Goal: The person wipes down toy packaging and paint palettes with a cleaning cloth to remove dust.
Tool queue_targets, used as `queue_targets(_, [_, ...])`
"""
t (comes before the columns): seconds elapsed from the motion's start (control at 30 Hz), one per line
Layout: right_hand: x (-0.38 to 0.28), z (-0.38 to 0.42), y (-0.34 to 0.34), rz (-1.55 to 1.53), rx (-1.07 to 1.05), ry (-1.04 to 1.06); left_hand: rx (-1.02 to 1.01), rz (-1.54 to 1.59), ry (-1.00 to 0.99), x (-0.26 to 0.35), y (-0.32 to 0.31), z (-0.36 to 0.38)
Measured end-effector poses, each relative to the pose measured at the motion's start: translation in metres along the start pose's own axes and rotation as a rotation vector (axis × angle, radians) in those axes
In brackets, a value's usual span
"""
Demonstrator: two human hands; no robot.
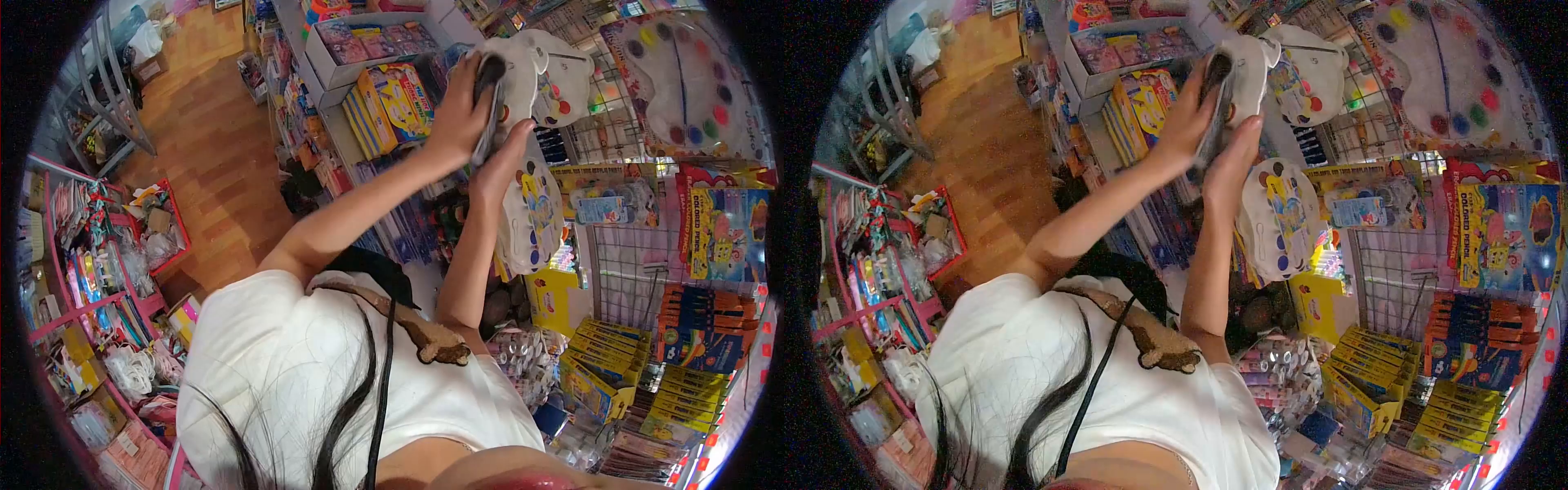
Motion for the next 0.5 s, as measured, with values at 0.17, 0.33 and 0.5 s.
queue_targets(0.17, [0.007, 0.007, 0.009, -0.308, 0.016, -0.158, 0.051, -0.293, -0.036, 0.034, -0.003, 0.030])
queue_targets(0.33, [-0.003, 0.019, 0.021, -0.018, 0.219, -0.118, -0.012, -0.057, 0.018, -0.031, 0.002, -0.062])
queue_targets(0.5, [-0.003, 0.013, 0.014, -0.023, 0.170, -0.099, 0.107, -0.063, -0.100, -0.030, 0.012, -0.045])
Point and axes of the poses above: each hand's wrist, its own z-axis away from the middle knuckle, its own y-axis out of the back of the hand, x = y × z, the point moved 10 cm from there along -z, towards the middle knuckle, and after that the axes turned 6 degrees about -x, right-handed, at the moved point
